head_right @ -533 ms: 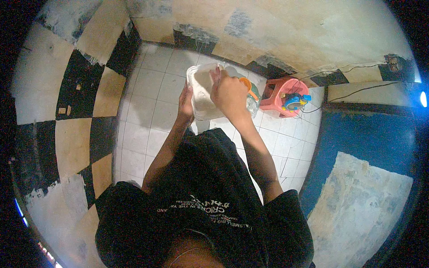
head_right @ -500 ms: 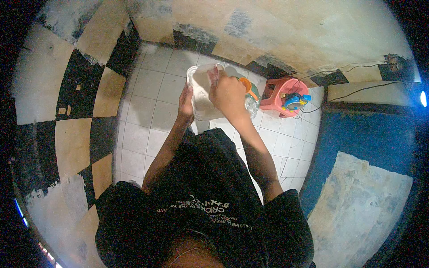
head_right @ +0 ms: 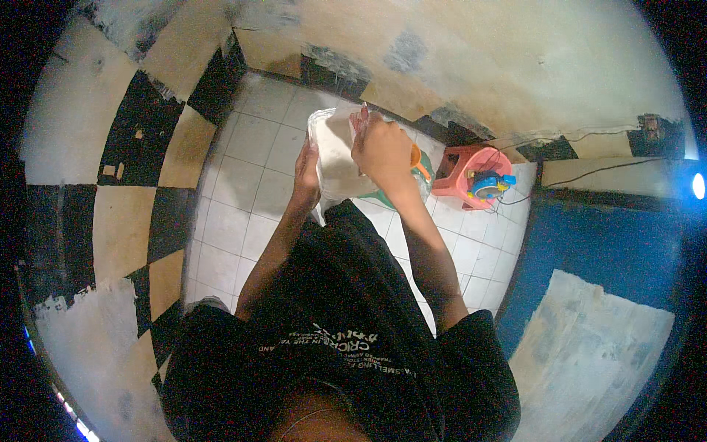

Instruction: The person applies a white substance to a wall using a red putty knife and kemudian mixes the substance in a container with the knife.

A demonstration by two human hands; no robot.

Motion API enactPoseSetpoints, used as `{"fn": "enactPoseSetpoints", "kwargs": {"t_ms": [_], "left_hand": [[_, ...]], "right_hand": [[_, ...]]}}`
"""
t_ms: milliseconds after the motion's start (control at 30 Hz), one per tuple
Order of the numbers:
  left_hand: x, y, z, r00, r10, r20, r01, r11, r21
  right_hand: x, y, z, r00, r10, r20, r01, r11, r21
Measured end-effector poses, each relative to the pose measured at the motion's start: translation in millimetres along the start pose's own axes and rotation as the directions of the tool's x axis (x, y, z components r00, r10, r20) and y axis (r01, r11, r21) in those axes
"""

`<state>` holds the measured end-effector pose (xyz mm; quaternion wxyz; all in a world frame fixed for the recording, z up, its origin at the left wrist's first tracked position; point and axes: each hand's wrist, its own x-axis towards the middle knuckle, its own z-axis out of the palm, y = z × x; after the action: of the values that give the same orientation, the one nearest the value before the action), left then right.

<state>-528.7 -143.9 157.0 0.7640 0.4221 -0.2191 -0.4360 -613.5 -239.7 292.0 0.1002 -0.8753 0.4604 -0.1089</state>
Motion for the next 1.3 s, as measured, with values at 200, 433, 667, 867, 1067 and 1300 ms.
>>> {"fn": "enactPoseSetpoints", "kwargs": {"t_ms": [200,433,667,867,1067,1300], "left_hand": [[14.0,-11.2,-11.0,0.996,-0.045,-0.079,0.044,0.999,-0.014],[55.9,-12.7,-24.1,0.994,-0.046,-0.102,0.033,0.991,-0.128],[120.7,23.7,-14.9,0.985,-0.061,-0.160,0.088,0.983,0.162],[172.8,25.9,-17.3,0.987,-0.040,-0.157,0.052,0.996,0.073],[208.1,-2.0,-24.2,0.985,-0.055,-0.163,0.065,0.996,0.058],[245.2,-6.0,-46.1,0.988,-0.139,-0.069,0.133,0.988,-0.084]], "right_hand": [[16.7,-4.2,25.4,0.985,-0.171,0.007,0.170,0.983,0.064],[55.7,3.4,24.0,0.964,-0.264,0.030,0.251,0.943,0.220],[132.2,18.4,28.7,0.967,-0.255,0.002,0.254,0.966,0.055],[180.2,15.7,34.8,0.951,-0.307,0.036,0.309,0.950,-0.049],[203.0,29.0,57.3,0.962,-0.272,-0.016,0.272,0.962,0.021],[232.9,0.5,49.6,0.996,-0.089,0.002,0.089,0.995,0.051]]}}
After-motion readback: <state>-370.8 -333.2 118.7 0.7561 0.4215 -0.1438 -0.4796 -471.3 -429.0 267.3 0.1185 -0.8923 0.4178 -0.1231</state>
